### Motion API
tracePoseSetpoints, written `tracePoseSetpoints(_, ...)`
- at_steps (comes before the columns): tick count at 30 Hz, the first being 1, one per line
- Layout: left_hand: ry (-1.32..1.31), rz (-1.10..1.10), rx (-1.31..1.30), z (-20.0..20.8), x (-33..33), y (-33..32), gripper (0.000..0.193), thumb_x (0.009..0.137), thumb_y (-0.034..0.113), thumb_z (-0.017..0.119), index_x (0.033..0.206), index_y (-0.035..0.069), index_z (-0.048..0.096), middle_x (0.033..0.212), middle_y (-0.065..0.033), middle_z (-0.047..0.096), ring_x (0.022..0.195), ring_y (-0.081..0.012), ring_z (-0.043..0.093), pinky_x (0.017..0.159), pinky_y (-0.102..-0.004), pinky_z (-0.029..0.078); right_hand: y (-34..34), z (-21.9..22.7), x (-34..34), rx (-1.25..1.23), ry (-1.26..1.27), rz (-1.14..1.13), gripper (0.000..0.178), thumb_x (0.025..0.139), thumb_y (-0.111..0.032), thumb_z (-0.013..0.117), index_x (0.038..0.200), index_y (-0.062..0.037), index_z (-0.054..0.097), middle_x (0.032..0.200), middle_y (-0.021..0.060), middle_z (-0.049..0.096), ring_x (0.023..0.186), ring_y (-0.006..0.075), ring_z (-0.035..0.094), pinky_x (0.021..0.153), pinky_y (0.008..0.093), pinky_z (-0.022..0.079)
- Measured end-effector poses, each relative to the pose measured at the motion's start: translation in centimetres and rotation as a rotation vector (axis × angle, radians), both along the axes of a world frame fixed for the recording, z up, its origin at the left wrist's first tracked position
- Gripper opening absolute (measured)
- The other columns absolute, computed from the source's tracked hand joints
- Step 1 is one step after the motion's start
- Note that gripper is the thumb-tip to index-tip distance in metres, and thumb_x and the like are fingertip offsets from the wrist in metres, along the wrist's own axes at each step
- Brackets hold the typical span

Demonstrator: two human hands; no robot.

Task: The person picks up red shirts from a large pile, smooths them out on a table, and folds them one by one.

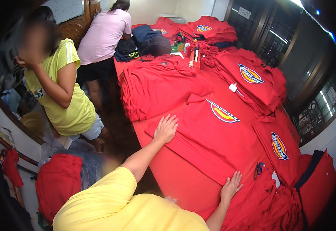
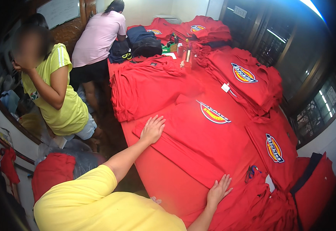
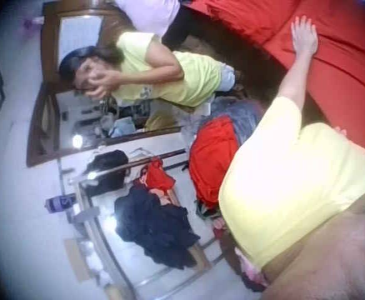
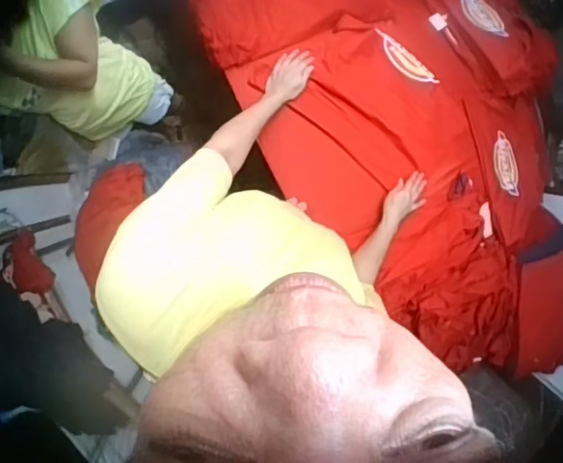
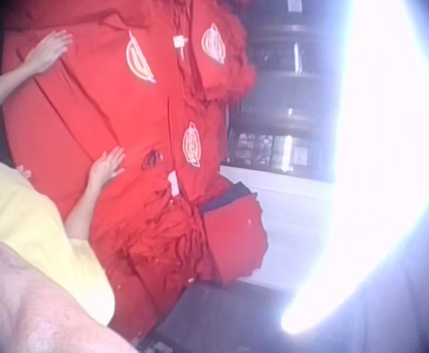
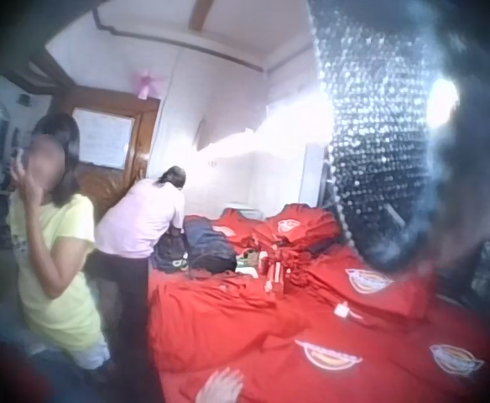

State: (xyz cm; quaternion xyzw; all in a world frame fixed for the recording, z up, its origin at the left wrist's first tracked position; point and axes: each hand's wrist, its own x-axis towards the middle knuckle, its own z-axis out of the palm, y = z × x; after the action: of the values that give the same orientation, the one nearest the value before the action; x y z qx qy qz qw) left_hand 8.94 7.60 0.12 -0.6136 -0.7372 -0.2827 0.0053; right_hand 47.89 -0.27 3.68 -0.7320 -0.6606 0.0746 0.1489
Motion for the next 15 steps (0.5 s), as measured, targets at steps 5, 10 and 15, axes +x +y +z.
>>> tracePoseSetpoints(5, 0.008, -0.002, 0.005, -0.1, 0.0, 0.0, 0.042, 0.100, 0.034, 0.039, 0.132, 0.011, 0.054, 0.143, -0.0060, 0.046, 0.137, -0.0252, 0.035, 0.116, -0.0436, 0.022, -0.1, -0.3, 0.1, 0.016, -0.001, 0.003, 0.050, 0.097, -0.019, 0.046, 0.144, -0.0029, 0.036, 0.154, 0.0092, 0.030, 0.144, 0.0245, 0.022, 0.116, 0.0536, 0.006)
tracePoseSetpoints(10, 0.019, -0.024, 0.032, 0.0, -0.1, 0.4, 0.043, 0.099, 0.035, 0.038, 0.130, 0.009, 0.055, 0.142, -0.0075, 0.047, 0.137, -0.0266, 0.035, 0.115, -0.0444, 0.023, 0.1, -0.5, 0.2, 0.028, -0.011, 0.000, 0.050, 0.097, -0.018, 0.046, 0.144, -0.0022, 0.037, 0.154, 0.0095, 0.030, 0.144, 0.0245, 0.021, 0.116, 0.0535, 0.006)
tracePoseSetpoints(15, -0.116, -0.061, -0.064, 0.8, -0.4, 0.1, 0.051, 0.097, 0.041, 0.043, 0.135, 0.009, 0.050, 0.148, -0.0117, 0.039, 0.140, -0.0285, 0.030, 0.116, -0.0438, 0.021, 0.1, -0.4, -0.1, 0.031, -0.012, -0.010, 0.052, 0.097, -0.021, 0.047, 0.144, -0.0016, 0.036, 0.154, 0.0093, 0.030, 0.145, 0.0243, 0.021, 0.116, 0.0538, 0.005)
